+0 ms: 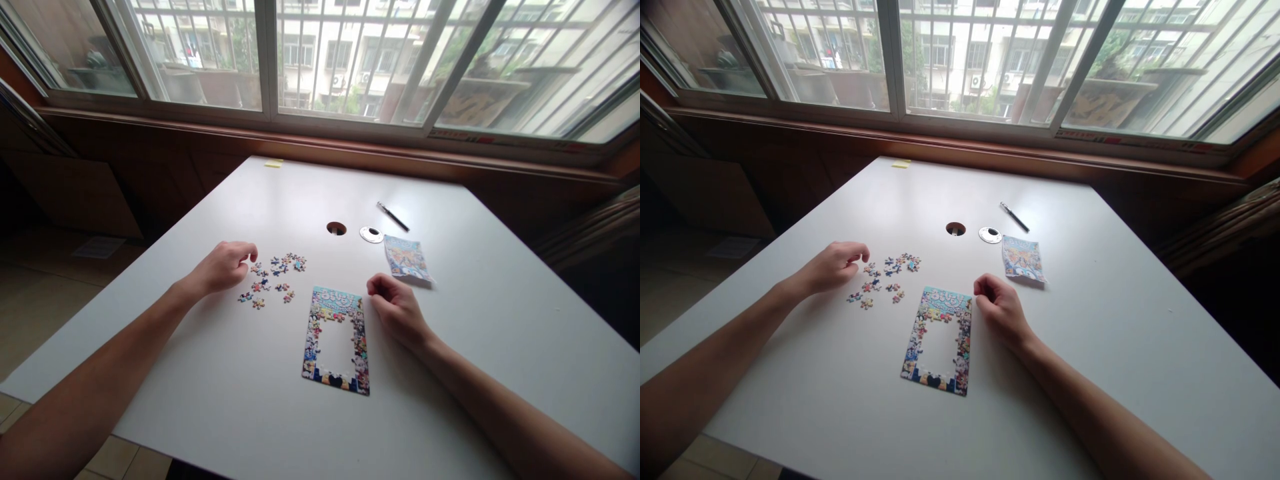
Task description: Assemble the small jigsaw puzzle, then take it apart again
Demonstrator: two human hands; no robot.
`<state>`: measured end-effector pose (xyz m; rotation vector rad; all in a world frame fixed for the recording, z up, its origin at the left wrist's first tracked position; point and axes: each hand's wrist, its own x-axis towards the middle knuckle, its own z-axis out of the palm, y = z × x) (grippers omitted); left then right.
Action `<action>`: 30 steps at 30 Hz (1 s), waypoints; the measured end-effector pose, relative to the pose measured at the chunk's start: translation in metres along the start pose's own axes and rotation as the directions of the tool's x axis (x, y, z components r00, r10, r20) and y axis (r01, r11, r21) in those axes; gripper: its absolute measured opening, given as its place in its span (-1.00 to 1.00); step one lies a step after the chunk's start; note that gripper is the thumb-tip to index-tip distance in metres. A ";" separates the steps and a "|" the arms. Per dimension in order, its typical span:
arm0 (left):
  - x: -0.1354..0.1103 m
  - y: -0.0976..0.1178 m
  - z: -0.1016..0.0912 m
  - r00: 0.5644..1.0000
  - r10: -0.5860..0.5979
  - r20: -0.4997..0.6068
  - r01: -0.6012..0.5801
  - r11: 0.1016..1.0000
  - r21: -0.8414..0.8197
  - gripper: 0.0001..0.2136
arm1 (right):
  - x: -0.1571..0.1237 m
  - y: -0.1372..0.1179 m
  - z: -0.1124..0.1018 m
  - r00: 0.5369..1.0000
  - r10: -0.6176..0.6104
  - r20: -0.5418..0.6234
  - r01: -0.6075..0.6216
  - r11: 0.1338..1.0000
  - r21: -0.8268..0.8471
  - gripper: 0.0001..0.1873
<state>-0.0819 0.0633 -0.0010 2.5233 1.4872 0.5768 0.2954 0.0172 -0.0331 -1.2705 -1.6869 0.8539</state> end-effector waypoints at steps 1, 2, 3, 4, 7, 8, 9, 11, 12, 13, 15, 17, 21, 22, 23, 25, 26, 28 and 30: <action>0.000 0.000 0.000 1.000 0.003 -0.002 -0.003 1.000 -0.001 -0.75 | 0.000 0.000 0.000 1.000 0.000 0.000 0.000 1.000 -0.001 -0.91; 0.000 0.000 0.000 1.000 0.005 -0.004 -0.005 1.000 -0.002 -0.75 | 0.000 0.000 0.000 1.000 -0.001 0.001 0.001 1.000 -0.003 -0.91; 0.000 0.000 0.000 1.000 0.009 -0.005 -0.009 1.000 -0.004 -0.75 | 0.001 -0.001 0.000 1.000 0.000 0.002 0.000 1.000 -0.005 -0.91; 0.000 -0.001 0.000 1.000 0.011 -0.006 -0.012 1.000 -0.005 -0.75 | 0.001 -0.001 0.001 1.000 -0.001 0.003 0.001 1.000 -0.007 -0.91; 0.000 -0.002 0.001 1.000 0.010 -0.006 -0.010 1.000 -0.005 -0.74 | 0.001 -0.001 0.001 1.000 -0.003 0.004 0.003 1.000 -0.012 -0.91; 0.000 -0.002 0.001 1.000 0.008 -0.005 -0.008 1.000 -0.006 -0.74 | 0.001 -0.002 0.001 1.000 -0.005 0.004 0.005 1.000 -0.013 -0.91; 0.000 -0.002 0.000 1.000 0.007 -0.003 -0.007 1.000 -0.011 -0.74 | 0.001 -0.002 0.000 1.000 -0.007 0.003 0.007 1.000 -0.014 -0.91; 0.000 -0.001 -0.003 0.999 0.033 0.024 -0.032 0.999 -0.038 -0.79 | 0.000 -0.002 0.000 1.000 -0.008 0.000 0.008 1.000 -0.011 -0.91; 0.000 0.001 -0.005 0.996 0.065 0.057 -0.061 0.996 -0.063 -0.83 | 0.001 -0.001 0.000 1.000 -0.009 -0.002 0.009 1.000 -0.009 -0.91; 0.000 0.004 -0.008 0.989 0.106 0.107 -0.096 0.991 -0.095 -0.88 | 0.001 -0.001 0.000 1.000 -0.010 -0.002 0.010 1.000 -0.007 -0.91; -0.001 0.010 -0.013 0.953 0.202 0.228 -0.168 0.973 -0.159 -0.93 | 0.001 0.000 0.000 1.000 -0.011 0.001 0.011 1.000 -0.005 -0.91; -0.003 0.018 -0.018 0.909 0.269 0.318 -0.220 0.959 -0.181 -0.86 | 0.001 0.000 0.000 1.000 -0.008 0.001 0.008 1.000 -0.004 -0.91; -0.007 0.030 -0.018 0.896 0.287 0.339 -0.265 0.958 -0.110 -0.76 | 0.001 -0.001 0.001 1.000 -0.005 -0.004 0.005 1.000 0.002 -0.91; -0.007 0.031 -0.016 0.896 0.289 0.337 -0.270 0.957 -0.104 -0.78 | 0.001 -0.002 0.001 1.000 -0.004 -0.004 0.004 1.000 0.002 -0.92; -0.008 0.032 -0.015 0.893 0.297 0.337 -0.276 0.955 -0.108 -0.81 | 0.001 -0.003 0.001 1.000 -0.002 -0.003 0.002 1.000 0.001 -0.92; -0.008 0.033 -0.013 0.881 0.328 0.341 -0.296 0.944 -0.145 -0.90 | 0.001 -0.003 0.001 1.000 0.000 -0.004 0.000 1.000 -0.001 -0.91; -0.008 0.034 -0.012 0.875 0.347 0.337 -0.306 0.937 -0.171 -0.93 | 0.001 -0.003 0.001 1.000 -0.001 -0.004 0.001 1.000 -0.001 -0.91; -0.008 0.035 -0.010 0.869 0.377 0.321 -0.317 0.922 -0.224 -0.95 | 0.001 -0.002 0.001 1.000 -0.005 -0.004 0.005 1.000 0.000 -0.91; -0.009 0.036 -0.010 0.867 0.395 0.305 -0.320 0.909 -0.266 -0.93 | 0.001 -0.001 0.001 1.000 -0.011 -0.004 0.011 1.000 -0.003 -0.91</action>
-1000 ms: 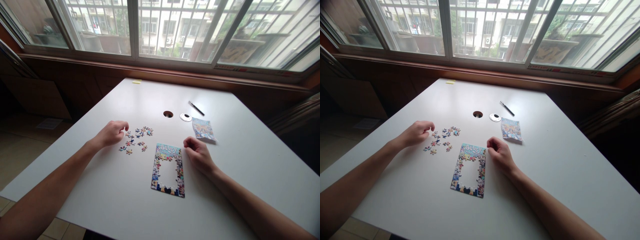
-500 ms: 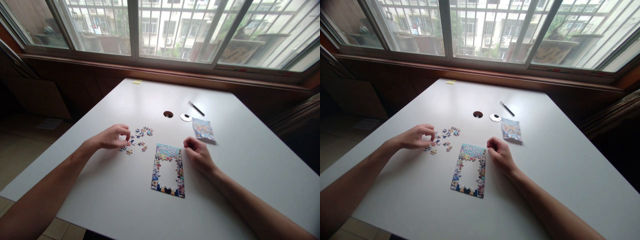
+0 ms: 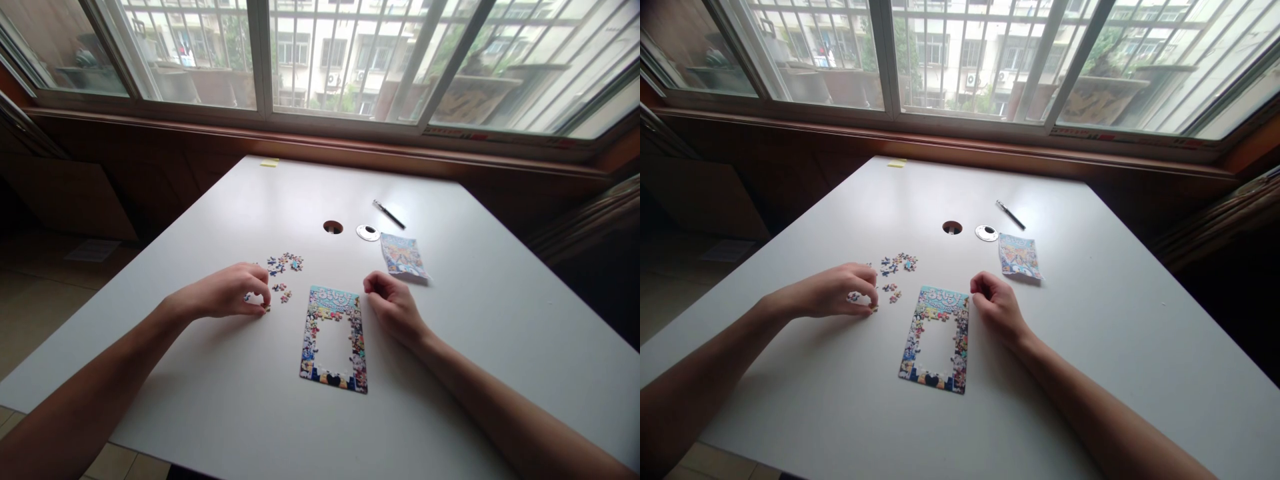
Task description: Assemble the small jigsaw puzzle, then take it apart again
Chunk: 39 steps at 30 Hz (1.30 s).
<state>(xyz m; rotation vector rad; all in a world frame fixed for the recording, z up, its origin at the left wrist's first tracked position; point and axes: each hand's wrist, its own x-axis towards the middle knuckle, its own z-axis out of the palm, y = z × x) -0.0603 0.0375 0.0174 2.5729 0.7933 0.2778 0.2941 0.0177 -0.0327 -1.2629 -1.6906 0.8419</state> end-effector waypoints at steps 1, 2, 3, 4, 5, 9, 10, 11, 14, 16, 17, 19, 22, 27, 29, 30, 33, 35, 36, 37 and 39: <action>0.000 0.001 0.000 1.000 0.009 -0.005 -0.009 1.000 -0.012 -0.92 | 0.000 0.000 0.000 1.000 -0.002 0.001 0.002 1.000 -0.001 -0.91; 0.001 0.001 0.001 1.000 0.016 -0.005 -0.016 1.000 -0.019 -0.91 | 0.000 0.000 0.000 1.000 -0.002 0.001 0.002 1.000 -0.001 -0.91; 0.002 0.002 0.001 1.000 0.020 -0.006 -0.020 1.000 -0.020 -0.91 | 0.000 0.000 0.000 1.000 -0.002 0.001 0.002 1.000 0.001 -0.91; 0.002 0.003 0.002 1.000 0.022 -0.008 -0.022 1.000 -0.016 -0.90 | 0.001 0.000 0.000 1.000 -0.002 0.000 0.002 1.000 0.003 -0.91; 0.003 0.004 0.002 1.000 0.024 -0.009 -0.024 1.000 -0.007 -0.90 | 0.001 -0.001 0.000 1.000 -0.004 -0.002 0.004 1.000 0.004 -0.91; 0.007 0.010 0.007 0.998 0.049 -0.026 -0.049 0.999 0.022 -0.88 | 0.001 -0.004 0.001 1.000 -0.015 -0.008 0.015 1.000 -0.006 -0.91; 0.008 0.012 0.009 0.998 0.060 -0.031 -0.060 0.998 0.022 -0.88 | 0.001 -0.004 0.001 1.000 -0.016 -0.009 0.016 1.000 -0.008 -0.91; 0.009 0.014 0.011 0.997 0.068 -0.038 -0.067 0.998 0.020 -0.88 | 0.001 -0.004 0.001 1.000 -0.018 -0.008 0.017 1.000 -0.010 -0.91; 0.011 0.018 0.017 0.996 0.065 -0.057 -0.064 0.998 0.022 -0.92 | 0.000 -0.002 0.001 1.000 -0.023 -0.006 0.023 0.999 -0.022 -0.90; 0.012 0.018 0.020 0.996 0.037 -0.084 -0.035 0.999 0.021 -0.96 | 0.000 -0.001 0.000 0.999 -0.031 -0.007 0.031 0.999 -0.037 -0.89; 0.012 0.018 0.022 0.995 0.020 -0.096 -0.019 1.000 0.015 -0.95 | 0.000 -0.002 0.000 0.999 -0.044 -0.009 0.044 0.998 -0.049 -0.88; 0.013 0.018 0.024 0.993 -0.011 -0.114 0.010 1.000 -0.009 -0.89 | -0.002 -0.007 0.002 0.993 -0.121 -0.008 0.120 0.989 -0.087 -0.86; 0.015 0.024 0.028 0.989 -0.027 -0.146 0.018 0.998 -0.064 -0.83 | -0.009 -0.024 0.008 0.944 -0.322 0.075 0.330 0.932 -0.148 -0.86; 0.023 0.049 0.038 0.970 0.016 -0.241 -0.047 0.991 -0.125 -0.82 | -0.027 -0.053 0.027 0.858 -0.453 0.244 0.496 0.853 -0.160 -0.86; 0.027 0.058 0.041 0.964 0.031 -0.264 -0.071 0.987 -0.142 -0.82 | -0.031 -0.057 0.033 0.846 -0.458 0.272 0.512 0.840 -0.177 -0.85; 0.028 0.061 0.043 0.961 0.039 -0.273 -0.083 0.985 -0.149 -0.82 | -0.033 -0.058 0.035 0.846 -0.456 0.277 0.513 0.839 -0.184 -0.85; 0.032 0.065 0.045 0.952 0.068 -0.299 -0.116 0.982 -0.149 -0.86 | -0.036 -0.055 0.040 0.855 -0.441 0.274 0.497 0.847 -0.188 -0.92; 0.033 0.064 0.045 0.947 0.084 -0.311 -0.131 0.982 -0.134 -0.90 | -0.036 -0.053 0.041 0.864 -0.423 0.274 0.479 0.858 -0.186 -0.97; 0.033 0.063 0.045 0.945 0.090 -0.313 -0.135 0.983 -0.124 -0.91 | -0.035 -0.051 0.041 0.869 -0.413 0.273 0.469 0.863 -0.187 -0.98; 0.034 0.061 0.044 0.944 0.094 -0.315 -0.135 0.984 -0.113 -0.91 | -0.035 -0.050 0.041 0.875 -0.400 0.272 0.457 0.869 -0.190 -0.97; 0.034 0.057 0.043 0.947 0.098 -0.305 -0.129 0.988 -0.083 -0.92 | -0.032 -0.049 0.039 0.887 -0.375 0.270 0.433 0.878 -0.204 -0.96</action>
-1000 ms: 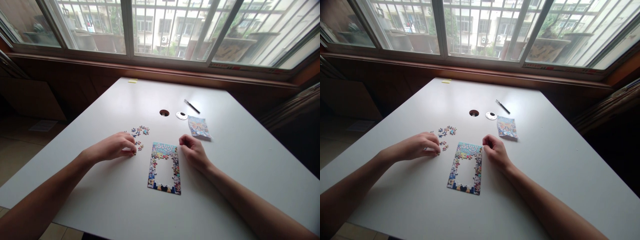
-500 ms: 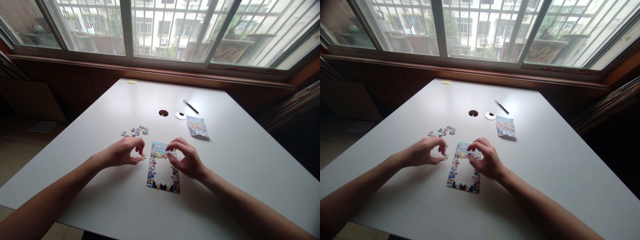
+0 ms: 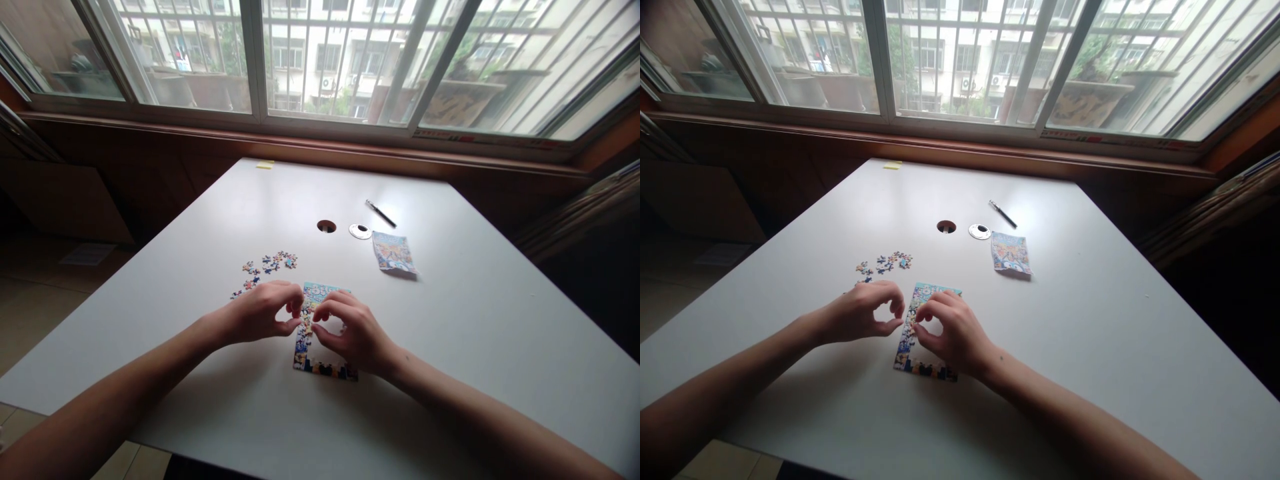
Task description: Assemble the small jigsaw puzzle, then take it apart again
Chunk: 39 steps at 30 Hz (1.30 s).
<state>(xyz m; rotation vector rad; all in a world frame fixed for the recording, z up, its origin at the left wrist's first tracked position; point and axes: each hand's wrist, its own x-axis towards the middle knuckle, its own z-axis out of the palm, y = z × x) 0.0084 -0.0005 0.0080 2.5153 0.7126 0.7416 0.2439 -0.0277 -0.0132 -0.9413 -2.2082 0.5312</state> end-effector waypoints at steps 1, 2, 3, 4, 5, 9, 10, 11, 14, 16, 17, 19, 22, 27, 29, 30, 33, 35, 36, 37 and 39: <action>0.000 -0.002 -0.001 1.000 0.007 0.010 -0.007 1.000 0.026 -0.93 | 0.000 0.001 -0.002 1.000 0.007 0.006 -0.007 1.000 -0.010 -0.95; 0.000 -0.003 -0.002 1.000 0.018 0.020 -0.019 0.998 0.059 -0.94 | 0.001 0.002 -0.003 1.000 0.008 0.018 -0.008 1.000 -0.025 -0.94; -0.001 -0.004 -0.002 0.999 0.028 0.033 -0.031 0.995 0.096 -0.96 | 0.000 0.003 -0.005 0.999 0.006 0.038 -0.005 0.999 -0.044 -0.92; -0.001 -0.004 -0.002 0.998 0.040 0.048 -0.046 0.990 0.131 -0.98 | 0.000 0.003 -0.006 0.998 0.002 0.061 0.002 0.998 -0.066 -0.91; -0.001 -0.004 -0.002 0.997 0.049 0.060 -0.058 0.985 0.160 -0.98 | 0.000 0.003 -0.007 0.996 -0.005 0.086 0.012 0.996 -0.088 -0.89; -0.002 -0.002 0.002 0.995 0.048 0.085 -0.064 0.979 0.191 -0.92 | -0.001 0.004 -0.007 0.984 -0.035 0.173 0.058 0.989 -0.134 -0.79; -0.002 -0.002 0.003 0.995 0.046 0.089 -0.062 0.979 0.192 -0.92 | -0.001 0.004 -0.007 0.981 -0.043 0.187 0.069 0.989 -0.133 -0.78; -0.002 -0.003 0.003 0.995 0.043 0.094 -0.060 0.979 0.193 -0.92 | -0.001 0.004 -0.006 0.980 -0.048 0.196 0.075 0.989 -0.129 -0.76; -0.003 -0.004 0.003 0.995 0.039 0.095 -0.057 0.978 0.200 -0.95 | -0.001 0.006 -0.004 0.979 -0.041 0.198 0.063 0.992 -0.107 -0.80; -0.003 -0.004 0.002 0.995 0.033 0.097 -0.053 0.977 0.206 -0.95 | -0.001 0.008 -0.003 0.980 -0.030 0.198 0.049 0.995 -0.088 -0.83; -0.003 -0.004 0.002 0.995 0.031 0.100 -0.052 0.977 0.207 -0.95 | -0.002 0.008 -0.002 0.979 -0.027 0.200 0.044 0.996 -0.081 -0.84; -0.002 -0.003 0.002 0.994 0.029 0.105 -0.050 0.979 0.198 -0.95 | -0.003 0.010 -0.001 0.979 -0.024 0.204 0.039 0.997 -0.071 -0.83; -0.002 -0.001 0.003 0.993 0.033 0.110 -0.050 0.986 0.156 -0.94 | -0.003 0.011 -0.001 0.977 -0.024 0.210 0.037 0.998 -0.057 -0.83; -0.001 0.001 0.005 0.992 0.044 0.120 -0.059 0.991 0.119 -0.93 | -0.002 0.008 -0.004 0.981 -0.001 0.195 0.015 0.997 -0.070 -0.83; -0.001 0.000 0.005 0.993 0.040 0.115 -0.055 0.990 0.133 -0.94 | -0.002 0.007 -0.004 0.982 0.009 0.190 0.008 0.996 -0.089 -0.83; -0.001 0.000 0.005 0.993 0.038 0.112 -0.054 0.989 0.138 -0.94 | -0.003 0.007 -0.004 0.982 0.014 0.191 0.005 0.995 -0.099 -0.83; -0.001 -0.001 0.005 0.993 0.042 0.107 -0.057 0.987 0.150 -0.94 | -0.003 0.009 -0.002 0.982 0.029 0.187 -0.005 0.992 -0.126 -0.87; -0.001 -0.001 0.005 0.993 0.043 0.108 -0.060 0.986 0.156 -0.94 | -0.004 0.010 -0.001 0.981 0.038 0.188 -0.013 0.991 -0.131 -0.90; -0.002 -0.001 0.005 0.993 0.042 0.109 -0.059 0.986 0.159 -0.94 | -0.004 0.010 -0.001 0.981 0.042 0.190 -0.017 0.991 -0.130 -0.92; -0.002 0.000 0.005 0.993 0.040 0.111 -0.057 0.985 0.161 -0.94 | -0.004 0.010 -0.001 0.980 0.046 0.192 -0.021 0.992 -0.128 -0.93; -0.002 0.000 0.005 0.993 0.037 0.112 -0.056 0.985 0.165 -0.94 | -0.003 0.010 -0.002 0.979 0.052 0.197 -0.028 0.992 -0.124 -0.94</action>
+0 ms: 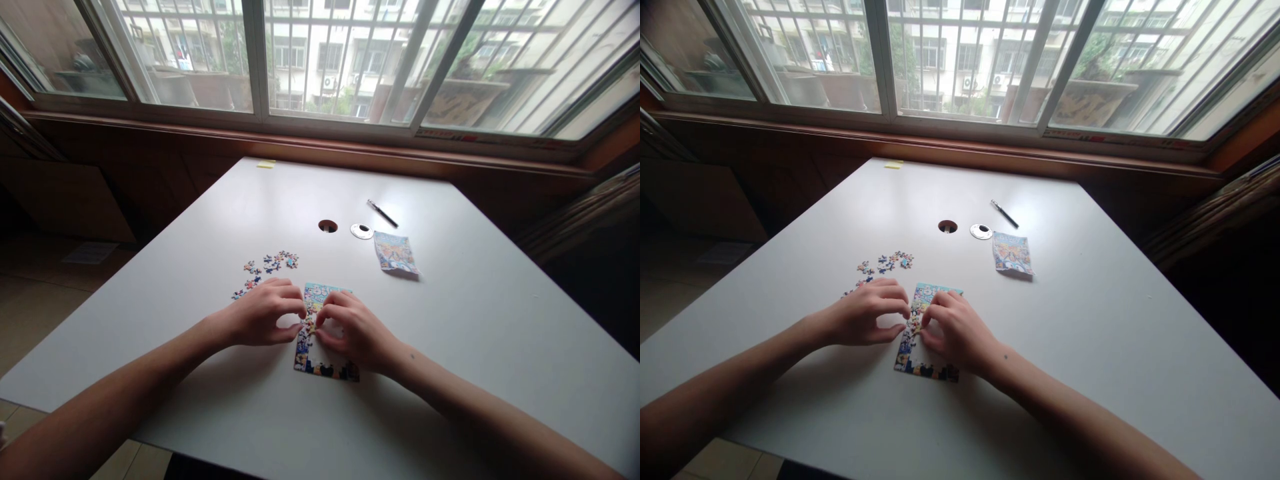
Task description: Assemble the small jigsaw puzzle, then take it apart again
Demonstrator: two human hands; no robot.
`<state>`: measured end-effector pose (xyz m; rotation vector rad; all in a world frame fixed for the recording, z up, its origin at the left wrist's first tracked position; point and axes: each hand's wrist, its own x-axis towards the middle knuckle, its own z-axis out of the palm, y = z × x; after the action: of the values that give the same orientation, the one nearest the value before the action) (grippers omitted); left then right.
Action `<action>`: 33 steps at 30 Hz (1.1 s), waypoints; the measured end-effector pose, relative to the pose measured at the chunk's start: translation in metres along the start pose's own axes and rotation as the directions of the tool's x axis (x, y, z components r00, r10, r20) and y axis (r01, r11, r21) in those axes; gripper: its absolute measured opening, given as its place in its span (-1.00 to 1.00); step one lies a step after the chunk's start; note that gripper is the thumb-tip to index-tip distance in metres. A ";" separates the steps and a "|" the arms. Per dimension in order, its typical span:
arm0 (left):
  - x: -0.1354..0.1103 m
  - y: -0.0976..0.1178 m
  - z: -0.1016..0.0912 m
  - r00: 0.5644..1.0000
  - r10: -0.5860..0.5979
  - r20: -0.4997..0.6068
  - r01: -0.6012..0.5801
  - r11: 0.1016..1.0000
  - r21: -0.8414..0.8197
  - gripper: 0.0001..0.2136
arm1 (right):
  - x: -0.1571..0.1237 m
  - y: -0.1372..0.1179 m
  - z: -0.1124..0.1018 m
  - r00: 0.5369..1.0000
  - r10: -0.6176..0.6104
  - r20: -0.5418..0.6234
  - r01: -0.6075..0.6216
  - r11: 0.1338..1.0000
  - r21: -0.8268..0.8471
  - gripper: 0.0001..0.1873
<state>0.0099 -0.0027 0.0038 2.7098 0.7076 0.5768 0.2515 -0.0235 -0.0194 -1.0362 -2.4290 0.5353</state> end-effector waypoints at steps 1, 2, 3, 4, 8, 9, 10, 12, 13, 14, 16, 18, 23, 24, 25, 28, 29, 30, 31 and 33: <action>0.000 0.000 0.000 1.000 -0.001 -0.001 0.001 1.000 0.001 -0.94 | 0.000 0.000 0.000 1.000 0.001 0.000 -0.001 1.000 0.001 -0.94; 0.000 0.001 0.000 1.000 -0.001 -0.002 0.001 1.000 0.001 -0.93 | 0.000 -0.001 -0.001 1.000 0.001 -0.001 -0.001 1.000 0.000 -0.94; 0.000 0.001 0.000 1.000 -0.001 -0.003 0.001 1.000 0.002 -0.93 | 0.000 -0.002 -0.001 1.000 0.002 -0.002 -0.002 1.000 -0.001 -0.94; 0.000 0.001 0.001 1.000 -0.001 -0.005 0.001 1.000 0.003 -0.92 | 0.000 -0.003 -0.001 1.000 0.004 -0.004 -0.004 1.000 -0.001 -0.93; -0.001 -0.001 0.002 1.000 -0.007 0.001 0.007 1.000 0.010 -0.92 | 0.000 -0.005 -0.002 1.000 0.009 -0.006 -0.009 1.000 -0.009 -0.94; -0.001 -0.002 0.002 1.000 -0.007 -0.001 0.007 1.000 0.010 -0.92 | 0.000 -0.006 -0.002 1.000 0.010 -0.008 -0.010 1.000 -0.016 -0.96; -0.001 -0.002 0.003 1.000 -0.006 -0.003 0.006 1.000 0.008 -0.92 | 0.000 -0.006 -0.002 1.000 0.013 -0.011 -0.013 1.000 -0.026 -0.95; 0.000 -0.002 0.003 1.000 -0.002 -0.008 0.002 1.000 0.005 -0.92 | 0.000 -0.006 -0.001 1.000 0.021 -0.017 -0.022 0.999 -0.043 -0.94; 0.000 -0.002 0.003 1.000 -0.003 -0.009 0.003 1.000 0.003 -0.92 | 0.000 -0.005 0.000 0.999 0.027 -0.020 -0.028 0.999 -0.047 -0.95; 0.000 -0.002 0.002 1.000 -0.004 -0.010 0.004 1.000 0.002 -0.92 | 0.000 -0.005 0.001 0.999 0.033 -0.024 -0.034 0.998 -0.049 -0.96; 0.000 -0.001 0.002 1.000 -0.009 -0.009 0.009 1.000 -0.003 -0.92 | 0.000 -0.006 0.004 0.998 0.047 -0.030 -0.048 0.998 -0.049 -0.98; 0.000 0.000 0.002 1.000 -0.016 -0.008 0.016 1.000 -0.008 -0.91 | -0.001 -0.007 0.005 0.998 0.051 -0.036 -0.053 0.997 -0.052 -0.98; -0.001 0.000 0.002 1.000 -0.024 -0.016 0.024 1.000 -0.005 -0.87 | 0.002 -0.001 -0.013 0.998 0.030 -0.056 -0.035 0.996 -0.085 -0.93; -0.001 0.000 0.003 1.000 -0.023 -0.020 0.023 1.000 0.001 -0.85 | 0.004 0.003 -0.020 0.998 0.026 -0.065 -0.033 0.994 -0.105 -0.93; -0.001 0.001 0.005 1.000 -0.020 -0.024 0.021 1.000 0.009 -0.83 | 0.005 0.006 -0.027 0.996 0.037 -0.078 -0.047 0.991 -0.126 -0.94; 0.001 0.005 0.013 1.000 -0.009 -0.019 0.010 0.999 0.045 -0.74 | 0.007 0.017 -0.045 0.998 0.058 -0.013 -0.059 0.987 -0.152 -0.96; 0.002 0.007 0.016 1.000 -0.006 -0.013 0.006 0.998 0.055 -0.71 | 0.007 0.020 -0.049 0.998 0.065 0.019 -0.061 0.986 -0.158 -0.97; 0.003 0.008 0.019 1.000 -0.003 -0.011 0.004 0.998 0.062 -0.69 | 0.007 0.023 -0.053 0.996 0.071 0.051 -0.062 0.985 -0.162 -0.97; 0.004 0.009 0.021 1.000 -0.002 -0.011 0.002 0.998 0.067 -0.67 | 0.006 0.026 -0.057 0.994 0.081 0.076 -0.067 0.984 -0.167 -0.96; 0.005 0.009 0.025 1.000 -0.003 -0.018 0.004 0.997 0.074 -0.67 | 0.004 0.035 -0.066 0.989 0.113 0.097 -0.094 0.979 -0.179 -0.94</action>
<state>0.0291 -0.0120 -0.0133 2.7739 0.7527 0.5857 0.3041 0.0135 0.0184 -1.2407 -2.5634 0.4286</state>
